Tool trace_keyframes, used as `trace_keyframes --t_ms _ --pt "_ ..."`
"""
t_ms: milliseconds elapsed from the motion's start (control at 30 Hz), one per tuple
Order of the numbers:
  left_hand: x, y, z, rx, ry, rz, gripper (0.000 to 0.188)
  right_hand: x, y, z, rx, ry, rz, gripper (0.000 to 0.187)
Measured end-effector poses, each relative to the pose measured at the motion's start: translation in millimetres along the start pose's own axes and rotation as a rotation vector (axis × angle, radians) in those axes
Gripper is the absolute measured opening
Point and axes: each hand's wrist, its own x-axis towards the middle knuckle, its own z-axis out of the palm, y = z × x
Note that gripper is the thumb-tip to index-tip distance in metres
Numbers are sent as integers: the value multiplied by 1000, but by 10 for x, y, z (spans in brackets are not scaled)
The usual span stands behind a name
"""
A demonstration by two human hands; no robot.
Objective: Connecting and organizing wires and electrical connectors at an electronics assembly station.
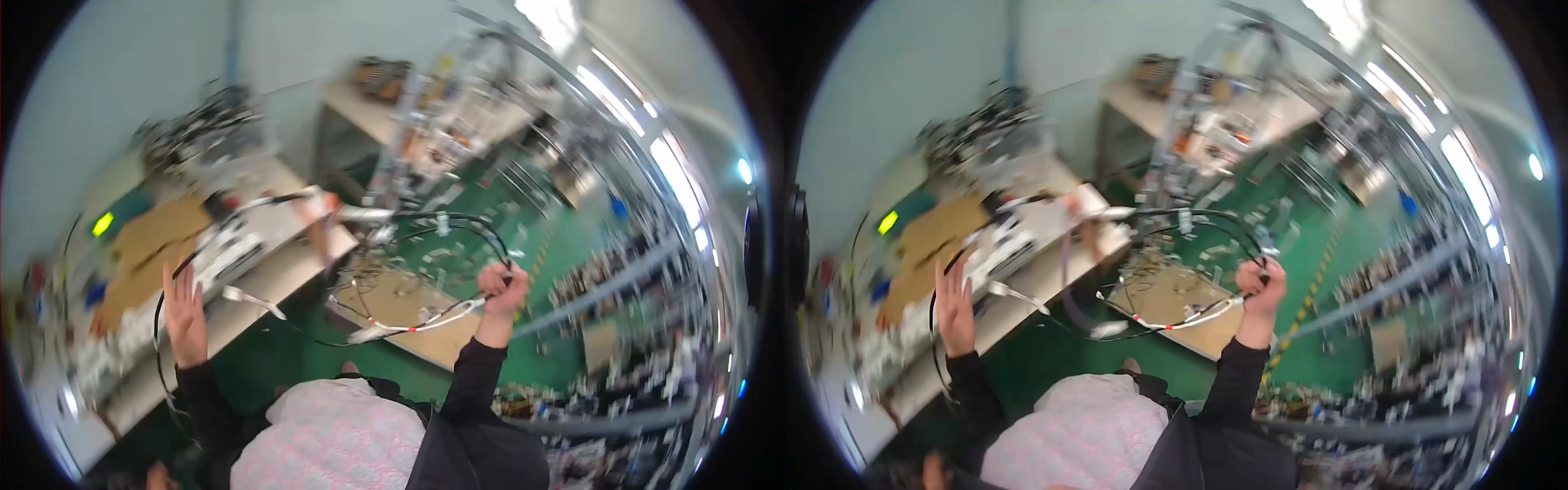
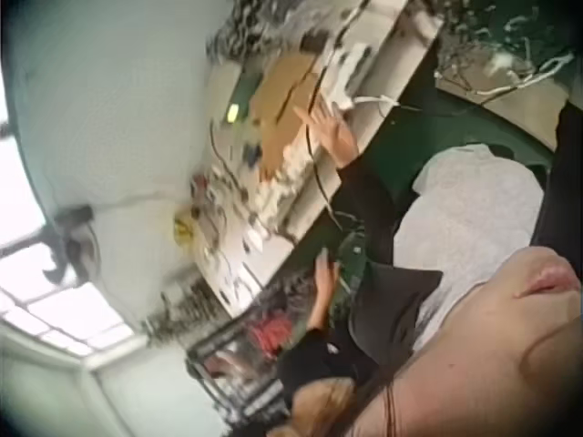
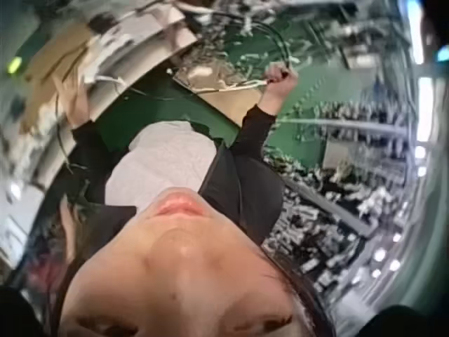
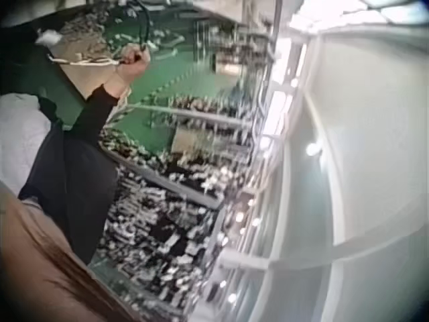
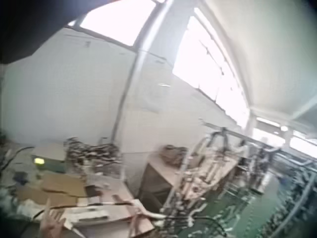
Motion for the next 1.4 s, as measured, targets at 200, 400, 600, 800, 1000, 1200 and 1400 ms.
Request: trace_keyframes --t_ms 200,400,600,800,1000,1200,1400 --pt "143 -259 1706 -45 -174 -7 83 -557 -1255 -448 -231 243 -275 33" --pt "493 -479 3350 761 -608 305 11 -440 -2266 -710 -132 547 -622 28" --pt "1631 -477 5534 583 -618 389 39 574 -3087 -927 -493 897 -765 30" --pt "1409 -2196 5657 388 -780 163 60 485 -1857 -2586 -1570 1184 -737 55" --pt "-618 -3422 2027 957 -704 -537 63 -307 874 -1028 -1297 282 -407 42" --pt "-2179 -1601 -342 1173 -126 -1200 52 100 2105 -195 -1106 -545 -225 26" --pt "-2924 -199 -606 1208 1114 -402 32 1038 3333 180 -1185 -650 -463 26"
